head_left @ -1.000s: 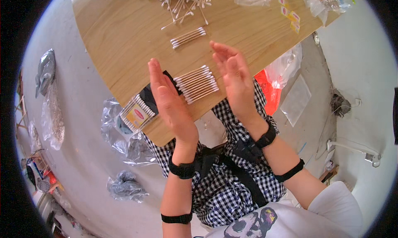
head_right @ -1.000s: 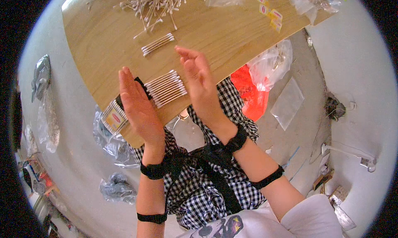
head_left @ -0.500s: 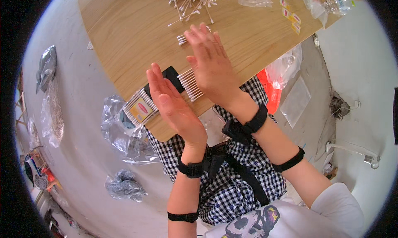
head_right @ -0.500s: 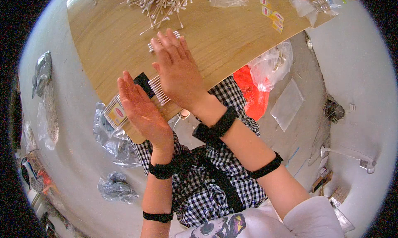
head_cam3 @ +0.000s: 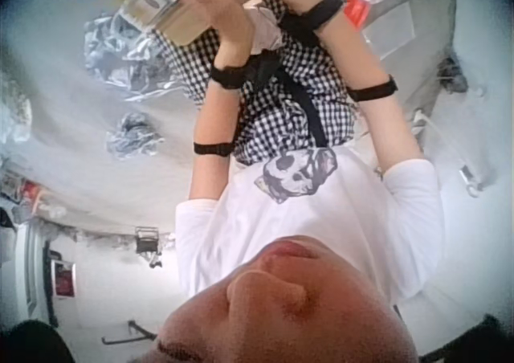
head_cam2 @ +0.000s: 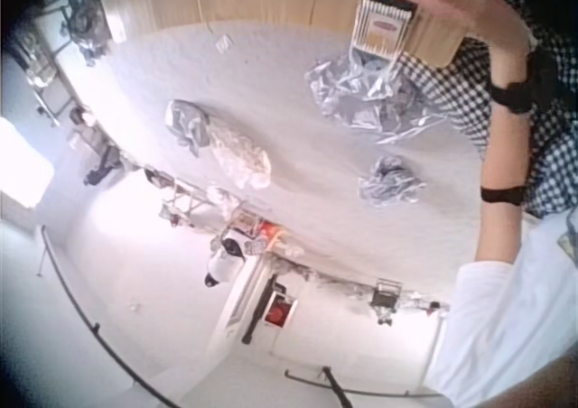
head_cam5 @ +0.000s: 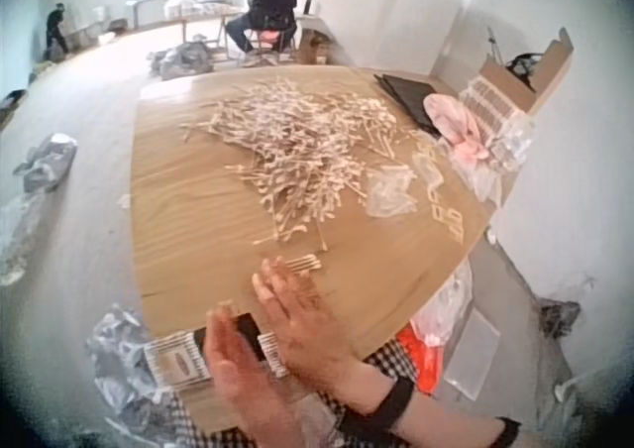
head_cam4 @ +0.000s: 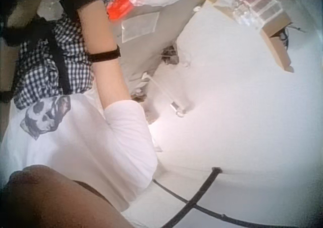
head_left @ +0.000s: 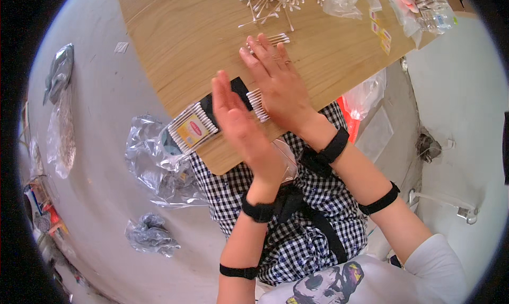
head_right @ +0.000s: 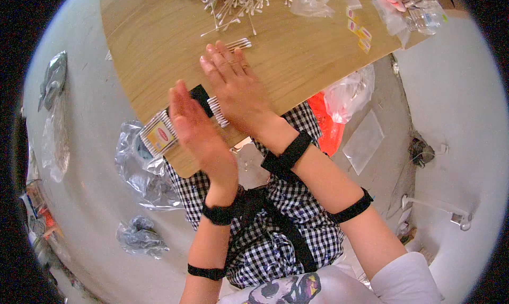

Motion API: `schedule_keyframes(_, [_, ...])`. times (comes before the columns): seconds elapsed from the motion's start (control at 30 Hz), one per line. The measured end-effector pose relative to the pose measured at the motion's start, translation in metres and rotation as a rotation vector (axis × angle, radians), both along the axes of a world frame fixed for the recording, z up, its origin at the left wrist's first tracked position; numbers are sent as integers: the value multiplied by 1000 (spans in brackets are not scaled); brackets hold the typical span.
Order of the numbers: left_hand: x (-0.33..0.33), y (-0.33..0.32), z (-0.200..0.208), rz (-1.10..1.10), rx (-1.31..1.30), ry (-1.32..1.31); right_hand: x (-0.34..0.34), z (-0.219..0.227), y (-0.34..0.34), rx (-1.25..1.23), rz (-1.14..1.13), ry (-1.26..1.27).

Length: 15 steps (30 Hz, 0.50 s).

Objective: Sorting and aligning cotton swabs on a wooden block and placing them in plastic packaging.

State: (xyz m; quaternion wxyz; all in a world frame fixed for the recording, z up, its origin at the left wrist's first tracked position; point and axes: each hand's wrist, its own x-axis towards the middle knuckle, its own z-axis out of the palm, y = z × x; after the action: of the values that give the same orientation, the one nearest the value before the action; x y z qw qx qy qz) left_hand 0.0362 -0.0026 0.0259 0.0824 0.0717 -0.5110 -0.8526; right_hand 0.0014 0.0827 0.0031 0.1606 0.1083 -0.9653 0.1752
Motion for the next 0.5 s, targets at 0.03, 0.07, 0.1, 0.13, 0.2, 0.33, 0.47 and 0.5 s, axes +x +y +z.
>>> schedule_keyframes(0.03, [-1, -15, 1, 36, -49, 54, 0, 0, 0, -3, 4, 0])
schedule_keyframes(0.07, [-3, -31, 2, 72, -99, 107, 1, -1, 0, 5, 3, -10])
schedule_keyframes(0.1, [-8, -48, 8, 158, -252, 45, 1, -2, 0, 16, -2, -19])
schedule_keyframes(0.13, [-14, -67, 13, 244, -404, -16, -1, -1, 0, 15, 0, -18])
schedule_keyframes(0.2, [-22, -111, 11, 280, -632, -47, -8, 1, -11, -26, 40, -5])
schedule_keyframes(0.33, [-32, -151, -2, 115, -1025, -240, -24, 1, -41, -28, 92, 24])
schedule_keyframes(0.47, [-35, -133, -2, 29, -1167, -382, -31, -3, -55, -48, 139, 63])
schedule_keyframes(0.5, [-35, -127, -2, 61, -1175, -348, -32, -3, -57, -53, 148, 70])
